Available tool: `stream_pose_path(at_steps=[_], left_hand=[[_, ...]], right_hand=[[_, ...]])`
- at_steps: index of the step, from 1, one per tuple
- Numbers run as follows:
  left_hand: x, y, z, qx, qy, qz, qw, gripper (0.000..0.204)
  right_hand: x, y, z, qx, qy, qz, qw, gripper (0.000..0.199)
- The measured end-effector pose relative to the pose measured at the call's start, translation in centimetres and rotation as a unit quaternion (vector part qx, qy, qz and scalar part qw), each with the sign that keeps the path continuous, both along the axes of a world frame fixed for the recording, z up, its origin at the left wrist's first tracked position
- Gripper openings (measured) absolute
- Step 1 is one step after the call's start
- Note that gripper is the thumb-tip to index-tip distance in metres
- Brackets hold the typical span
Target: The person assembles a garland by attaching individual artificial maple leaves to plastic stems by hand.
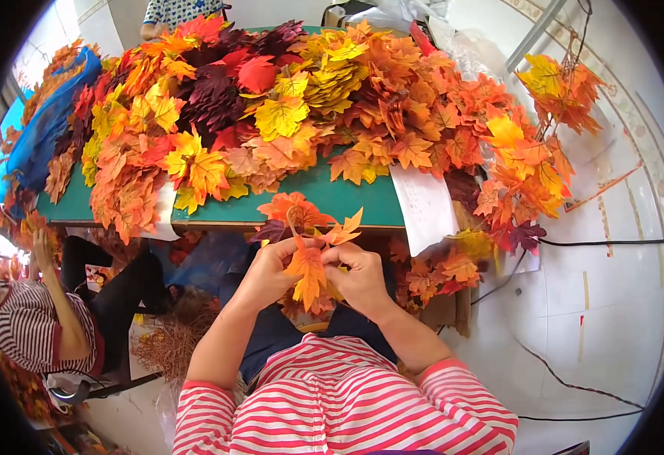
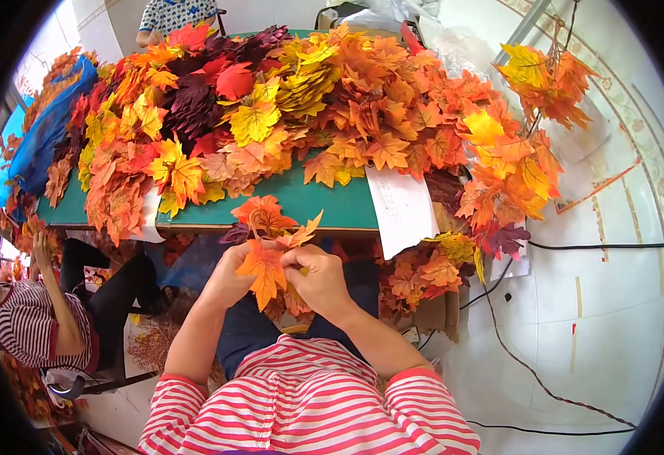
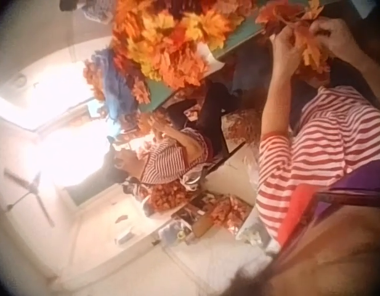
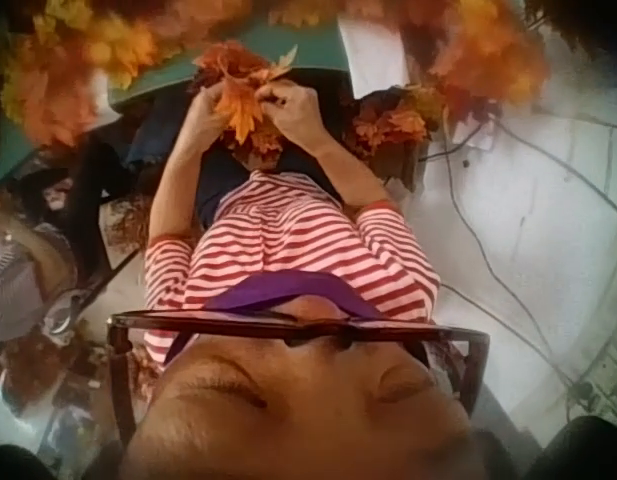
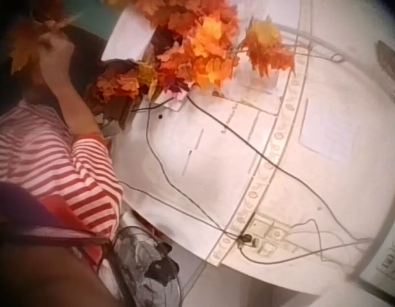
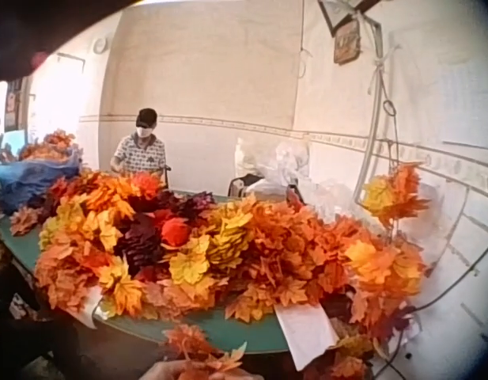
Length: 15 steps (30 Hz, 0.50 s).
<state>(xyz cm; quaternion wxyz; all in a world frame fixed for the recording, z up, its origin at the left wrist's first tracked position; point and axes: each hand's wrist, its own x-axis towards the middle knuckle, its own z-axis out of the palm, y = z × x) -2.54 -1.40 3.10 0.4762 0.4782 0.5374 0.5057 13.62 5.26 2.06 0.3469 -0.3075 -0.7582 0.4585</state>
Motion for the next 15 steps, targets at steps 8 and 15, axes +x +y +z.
stream_pose_path(at_steps=[8, 15], left_hand=[[0.9, 0.4, -2.0, 0.012, 0.039, 0.053, 0.998, 0.033], [2.4, 0.6, -3.6, 0.046, -0.081, 0.180, 0.979, 0.028]], right_hand=[[-0.3, -0.3, 0.3, 0.098, -0.023, -0.032, 0.994, 0.013], [-0.4, 0.4, -1.3, -0.044, 0.067, -0.049, 0.996, 0.012]])
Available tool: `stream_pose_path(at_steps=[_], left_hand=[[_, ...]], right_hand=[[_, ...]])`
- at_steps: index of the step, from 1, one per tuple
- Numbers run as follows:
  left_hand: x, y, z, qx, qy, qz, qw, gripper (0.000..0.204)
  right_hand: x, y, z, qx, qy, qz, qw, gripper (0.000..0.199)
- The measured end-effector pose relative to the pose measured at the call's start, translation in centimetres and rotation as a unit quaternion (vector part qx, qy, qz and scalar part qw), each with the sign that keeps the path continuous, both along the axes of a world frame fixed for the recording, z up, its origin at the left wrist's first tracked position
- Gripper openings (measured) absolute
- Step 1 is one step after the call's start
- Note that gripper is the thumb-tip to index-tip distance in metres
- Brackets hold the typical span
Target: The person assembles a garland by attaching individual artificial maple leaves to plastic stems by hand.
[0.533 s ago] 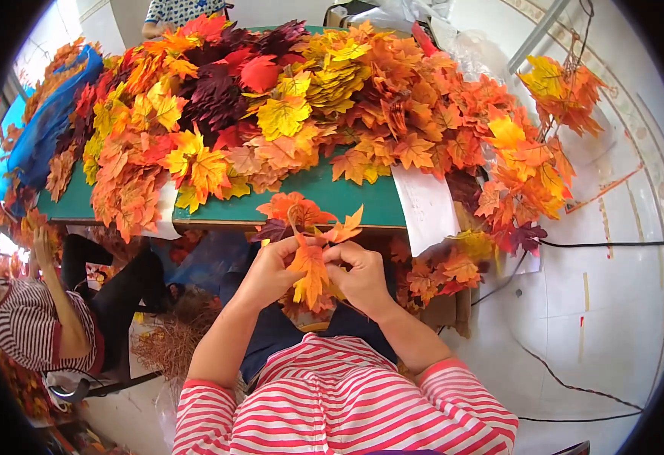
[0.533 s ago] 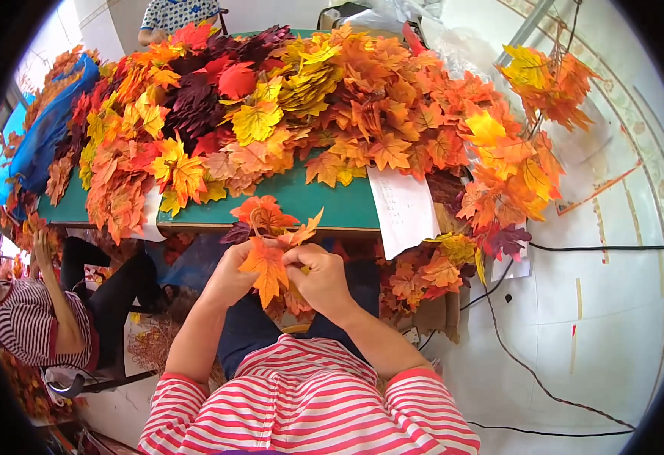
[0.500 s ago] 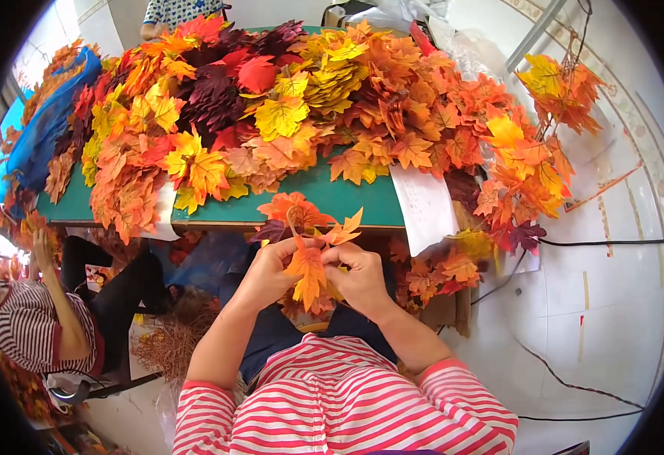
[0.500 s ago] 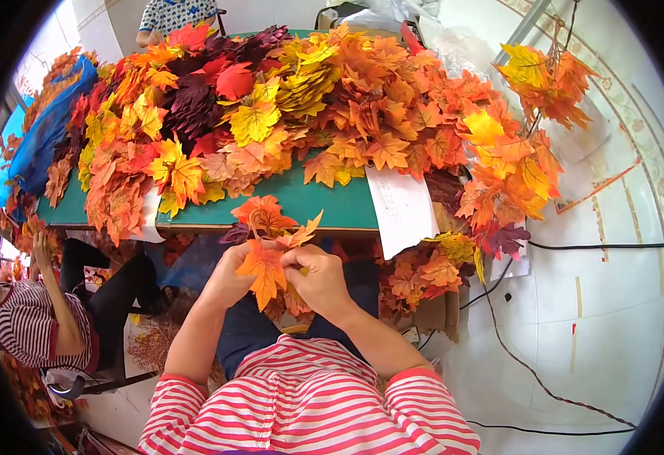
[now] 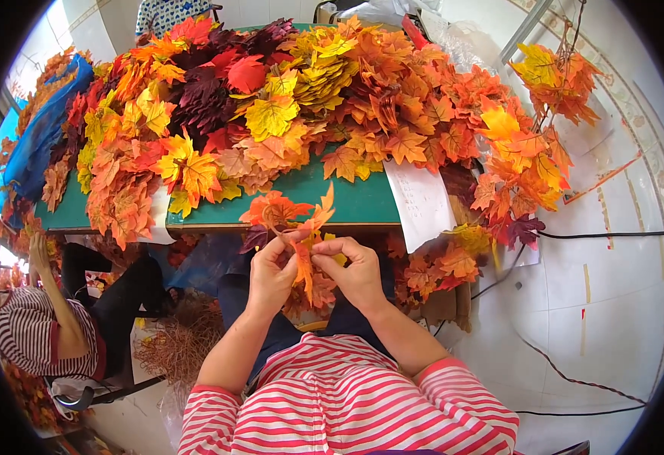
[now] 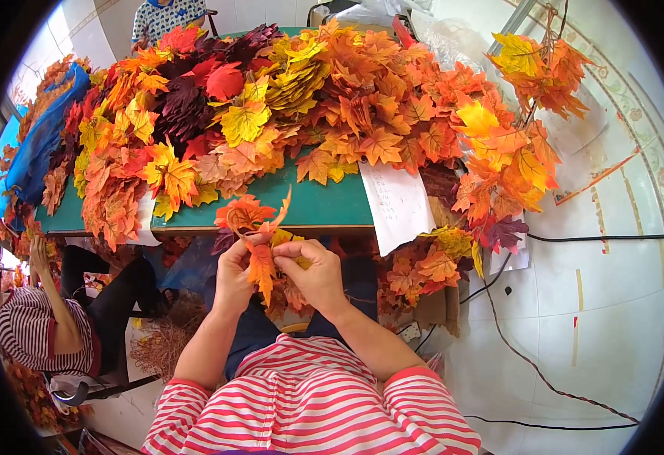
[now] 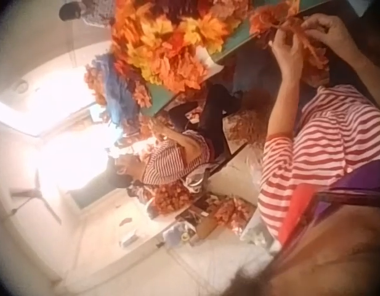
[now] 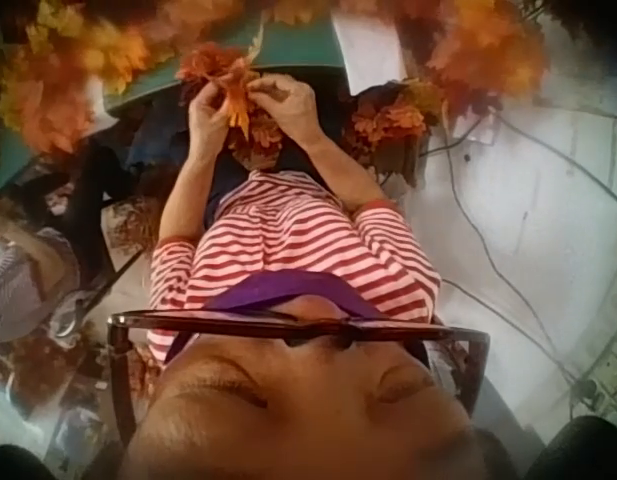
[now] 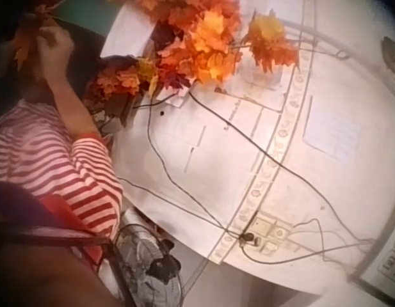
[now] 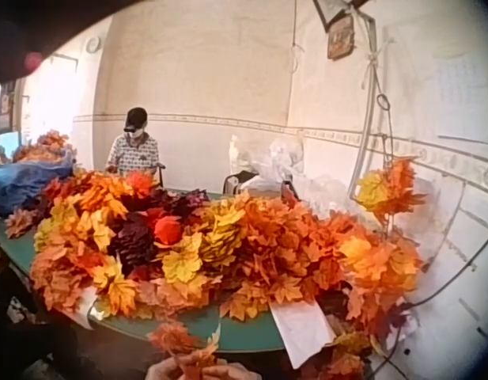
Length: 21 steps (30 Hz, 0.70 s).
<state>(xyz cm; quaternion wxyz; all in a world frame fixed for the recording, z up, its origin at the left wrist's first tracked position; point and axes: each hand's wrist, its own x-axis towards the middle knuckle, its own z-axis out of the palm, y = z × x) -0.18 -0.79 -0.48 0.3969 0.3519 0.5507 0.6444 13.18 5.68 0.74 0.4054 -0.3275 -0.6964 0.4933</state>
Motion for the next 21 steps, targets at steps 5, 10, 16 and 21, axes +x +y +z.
stream_pose_path(at_steps=[5, 10, 16, 21], left_hand=[[0.8, -0.2, -0.5, 0.048, 0.066, 0.048, 0.996, 0.022], [0.9, -0.5, 0.8, 0.053, 0.200, 0.070, 0.976, 0.017], [0.1, -0.6, 0.4, 0.043, 0.207, 0.049, 0.976, 0.017], [-0.8, -0.7, 1.0, -0.020, 0.140, -0.016, 0.990, 0.019]], right_hand=[[-0.1, -0.3, -0.6, -0.050, 0.036, 0.010, 0.998, 0.012], [-0.3, -1.0, -0.9, -0.026, 0.057, -0.013, 0.998, 0.011], [-0.3, -1.5, -0.5, 0.077, 0.002, -0.041, 0.996, 0.015], [-0.4, -1.2, -0.2, 0.156, 0.000, -0.018, 0.988, 0.015]])
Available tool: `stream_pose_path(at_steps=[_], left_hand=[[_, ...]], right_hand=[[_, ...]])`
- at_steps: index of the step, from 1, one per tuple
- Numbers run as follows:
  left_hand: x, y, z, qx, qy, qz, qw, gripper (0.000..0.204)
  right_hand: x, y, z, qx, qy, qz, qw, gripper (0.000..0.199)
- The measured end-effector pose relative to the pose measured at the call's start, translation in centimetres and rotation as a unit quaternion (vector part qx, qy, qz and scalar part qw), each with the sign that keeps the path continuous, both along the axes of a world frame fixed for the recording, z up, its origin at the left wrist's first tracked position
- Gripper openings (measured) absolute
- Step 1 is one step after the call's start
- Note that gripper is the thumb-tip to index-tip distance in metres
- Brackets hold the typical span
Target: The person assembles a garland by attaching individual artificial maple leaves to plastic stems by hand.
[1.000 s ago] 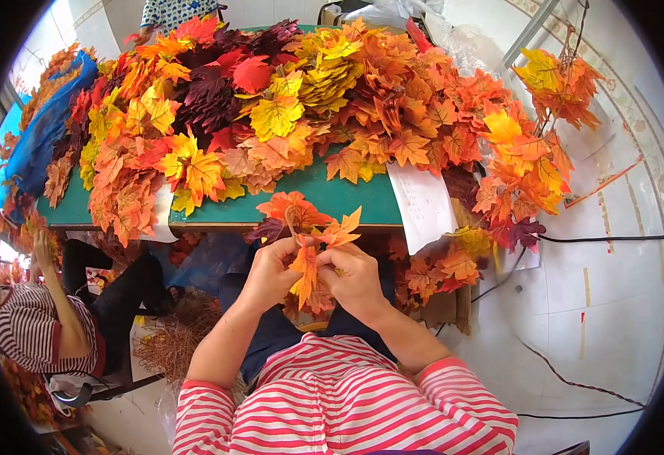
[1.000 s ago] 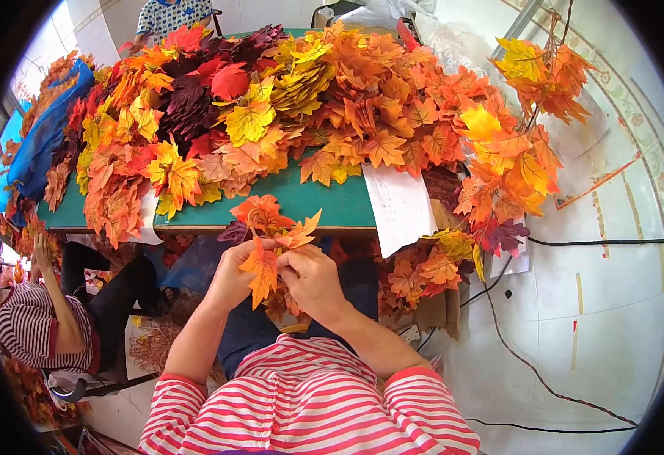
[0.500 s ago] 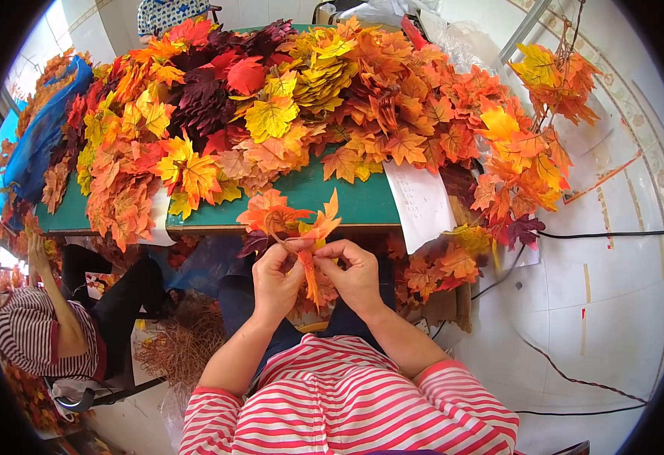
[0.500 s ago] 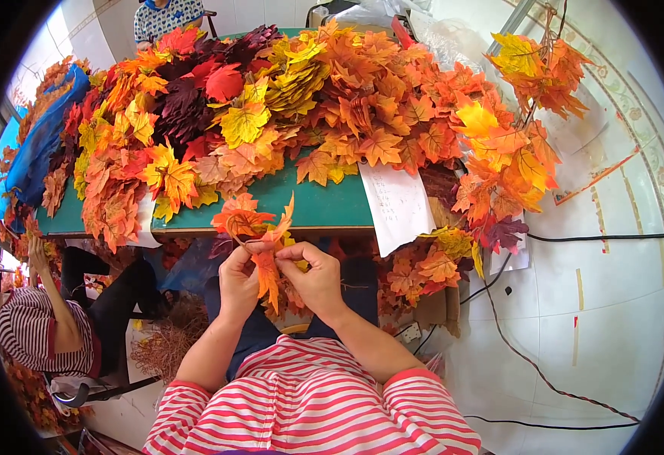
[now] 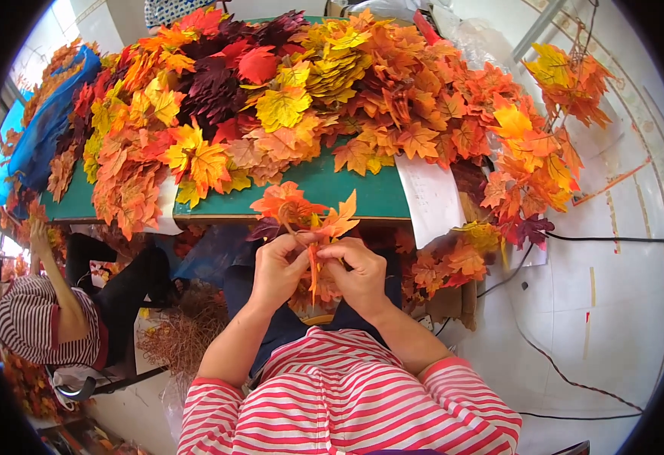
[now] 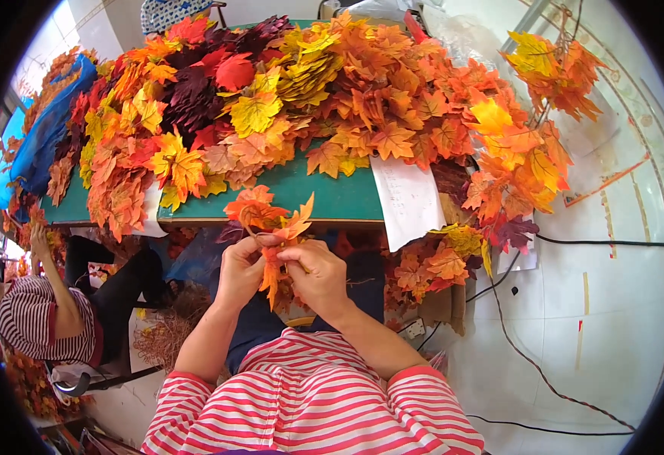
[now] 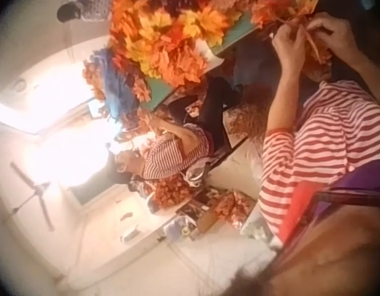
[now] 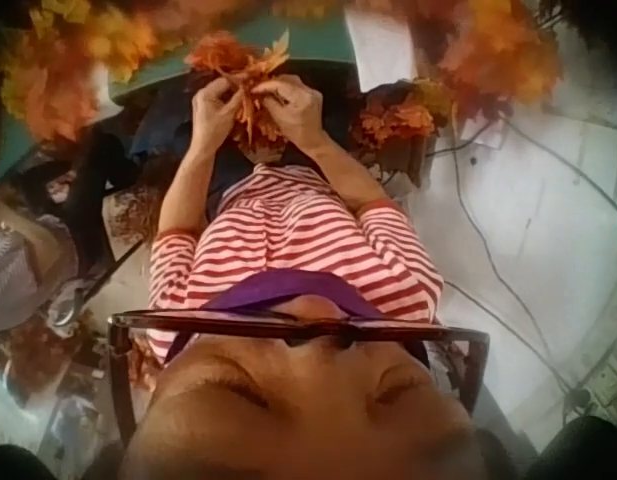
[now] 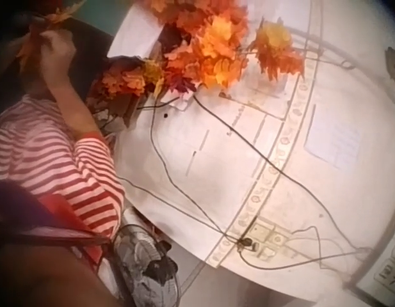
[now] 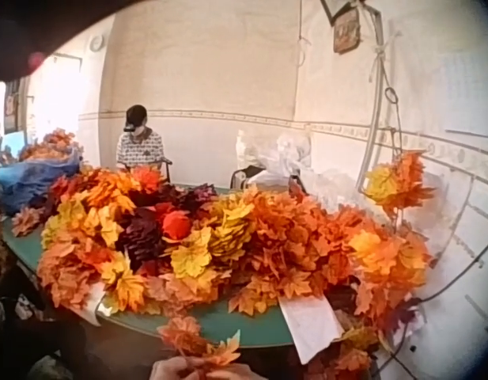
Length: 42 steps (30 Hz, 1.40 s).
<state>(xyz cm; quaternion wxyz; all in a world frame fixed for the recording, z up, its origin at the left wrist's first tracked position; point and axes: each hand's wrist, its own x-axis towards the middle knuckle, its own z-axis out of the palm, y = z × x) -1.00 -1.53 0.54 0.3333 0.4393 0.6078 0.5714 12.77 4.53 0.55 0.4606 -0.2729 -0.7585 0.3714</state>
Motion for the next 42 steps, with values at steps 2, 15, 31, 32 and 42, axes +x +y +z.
stream_pose_path(at_steps=[2, 15, 31, 32, 42], left_hand=[[-0.6, 0.3, -0.3, -0.025, -0.090, -0.024, 0.995, 0.019], [-2.3, 0.6, -0.8, -0.084, -0.387, -0.183, 0.900, 0.036], [-2.1, -0.5, -0.1, -0.119, -0.296, -0.159, 0.934, 0.032], [-2.0, -0.6, -0.3, -0.119, -0.295, -0.158, 0.935, 0.032], [-1.1, -0.7, -1.1, 0.009, -0.416, -0.148, 0.897, 0.033]], right_hand=[[0.0, 0.3, 0.2, -0.008, -0.011, 0.015, 1.000, 0.015], [0.2, 4.6, -0.2, -0.297, 0.021, 0.278, 0.913, 0.011], [-0.3, 2.6, 0.5, -0.206, -0.022, 0.223, 0.953, 0.009], [-0.5, 2.2, 0.9, -0.097, -0.040, 0.173, 0.979, 0.010], [0.2, 0.1, 1.2, -0.030, -0.059, 0.052, 0.996, 0.010]])
